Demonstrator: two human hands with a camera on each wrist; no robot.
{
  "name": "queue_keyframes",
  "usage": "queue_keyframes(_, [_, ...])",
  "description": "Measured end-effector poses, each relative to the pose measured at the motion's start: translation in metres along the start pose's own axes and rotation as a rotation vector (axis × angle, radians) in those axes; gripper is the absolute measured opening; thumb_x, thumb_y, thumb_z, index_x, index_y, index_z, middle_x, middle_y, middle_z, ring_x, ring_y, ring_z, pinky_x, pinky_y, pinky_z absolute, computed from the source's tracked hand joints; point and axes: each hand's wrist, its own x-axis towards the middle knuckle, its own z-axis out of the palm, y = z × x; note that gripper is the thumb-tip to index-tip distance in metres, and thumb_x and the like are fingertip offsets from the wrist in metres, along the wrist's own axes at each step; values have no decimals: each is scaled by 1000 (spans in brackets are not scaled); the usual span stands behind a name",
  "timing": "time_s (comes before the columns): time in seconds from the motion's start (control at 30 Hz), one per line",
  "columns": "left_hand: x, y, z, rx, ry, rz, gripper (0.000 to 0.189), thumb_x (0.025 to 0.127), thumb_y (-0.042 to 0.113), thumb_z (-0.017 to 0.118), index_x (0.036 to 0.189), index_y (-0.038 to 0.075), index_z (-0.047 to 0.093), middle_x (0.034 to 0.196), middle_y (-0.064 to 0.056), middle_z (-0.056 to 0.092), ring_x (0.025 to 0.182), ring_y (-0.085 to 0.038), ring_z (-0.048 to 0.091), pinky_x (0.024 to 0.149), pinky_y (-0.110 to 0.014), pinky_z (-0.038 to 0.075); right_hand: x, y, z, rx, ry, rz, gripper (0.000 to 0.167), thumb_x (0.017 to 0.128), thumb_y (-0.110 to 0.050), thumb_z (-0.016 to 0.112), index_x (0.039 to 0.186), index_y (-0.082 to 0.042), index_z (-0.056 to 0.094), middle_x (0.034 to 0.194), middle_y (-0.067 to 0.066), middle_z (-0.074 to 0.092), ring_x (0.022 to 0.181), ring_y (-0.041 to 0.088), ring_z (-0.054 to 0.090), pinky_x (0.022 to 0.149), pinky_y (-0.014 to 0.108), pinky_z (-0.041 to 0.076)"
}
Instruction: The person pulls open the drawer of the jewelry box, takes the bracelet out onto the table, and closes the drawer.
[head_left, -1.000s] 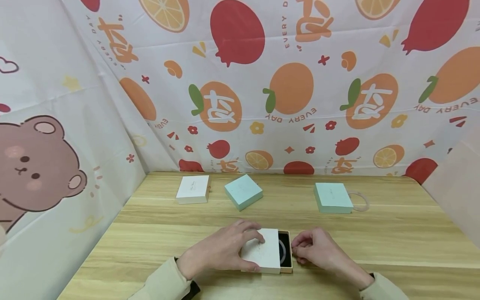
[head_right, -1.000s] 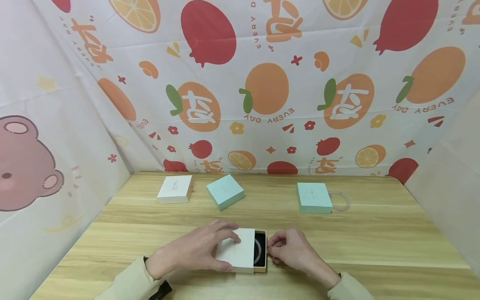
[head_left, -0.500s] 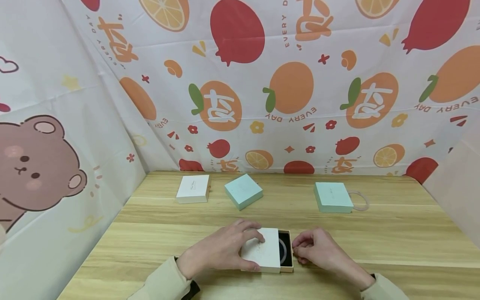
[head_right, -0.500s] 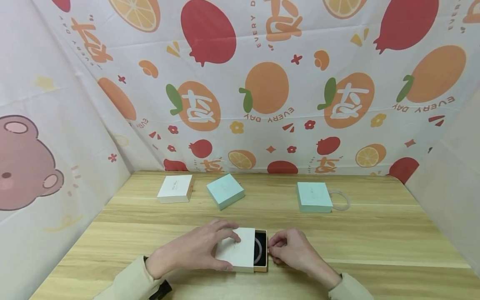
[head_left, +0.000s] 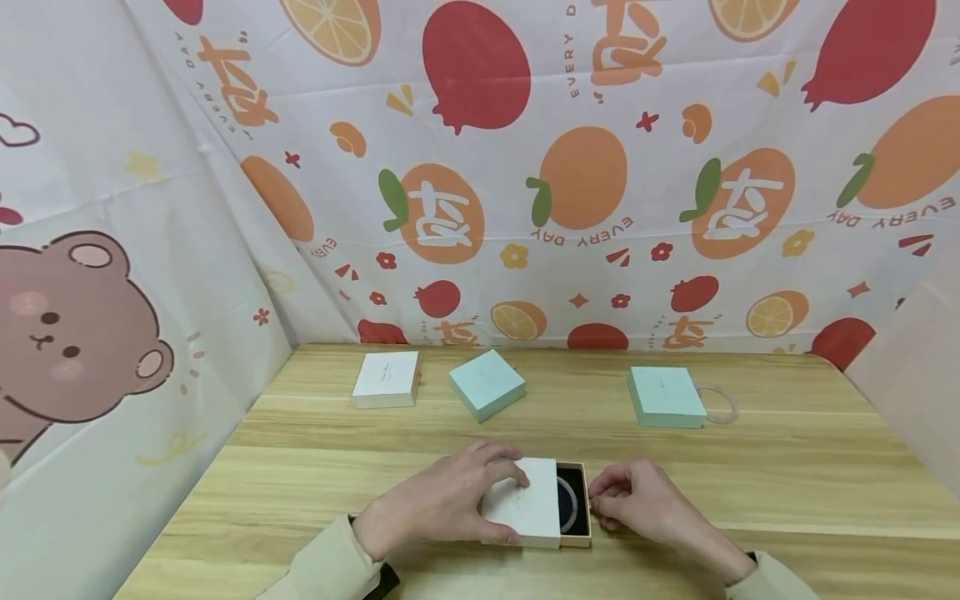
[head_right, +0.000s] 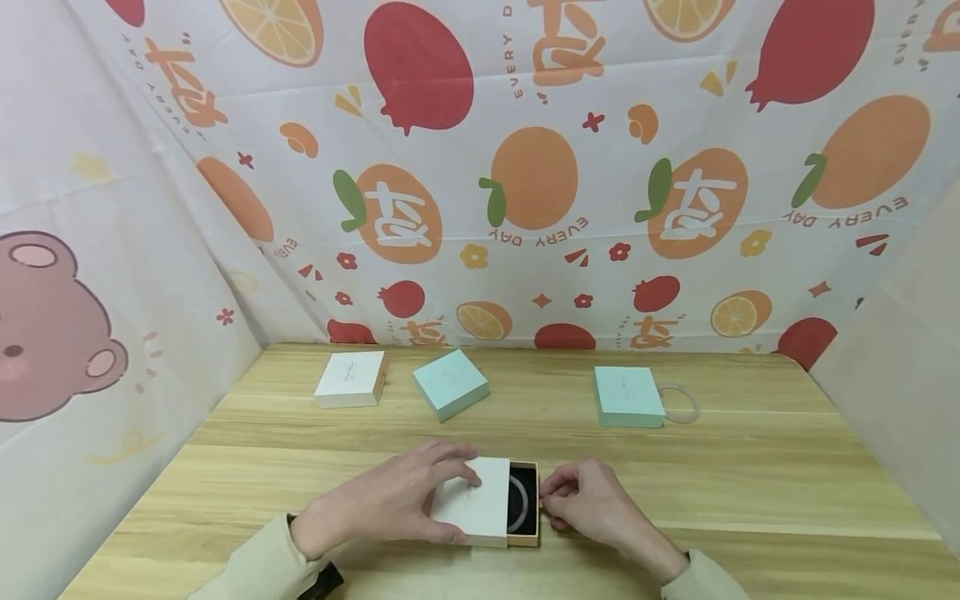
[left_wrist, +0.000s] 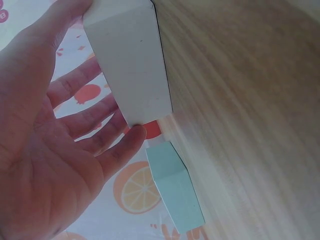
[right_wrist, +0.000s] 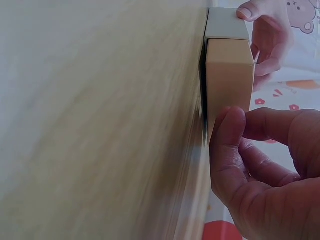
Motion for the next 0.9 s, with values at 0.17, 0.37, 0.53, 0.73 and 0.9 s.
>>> queue_keyframes(0.17, [1,0,0,-2,-1,-4,53,84,57,78,126,27,64,148,1,54,136,-20,51,104,-38,52,-1,0,-2,-4,3,-3,9,89,-4,68,95,2,72,75,6,69,65,15,63,58,23,53])
queue_keyframes(0.37, [0,0,0,-2,0,-2,53,84,57,78,126,27,65,148,0,55,135,-20,51,105,-38,51,-3,2,-5,-4,0,-4,10,89,-4,68,96,3,72,75,7,70,65,14,64,58,23,53])
queue_keyframes(0.53, [0,0,0,0,3,0,53,84,57,78,126,27,65,147,1,55,135,-19,51,106,-37,50,-5,3,-8,11,-8,7,11,90,-3,67,98,4,71,79,8,71,67,15,65,59,24,55])
queue_keyframes(0.73, [0,1,0,-3,5,0,53,84,56,78,125,27,65,147,1,55,135,-19,51,106,-37,51,-7,6,-10,17,1,5,11,91,-3,67,98,5,71,79,9,71,67,16,65,60,24,55])
queue_keyframes(0.9, [0,1,0,-7,4,-2,52,84,56,78,125,27,65,148,1,55,135,-19,51,106,-38,51,-8,7,-10,29,2,4,11,91,-3,67,98,5,71,79,9,71,67,16,64,60,24,55])
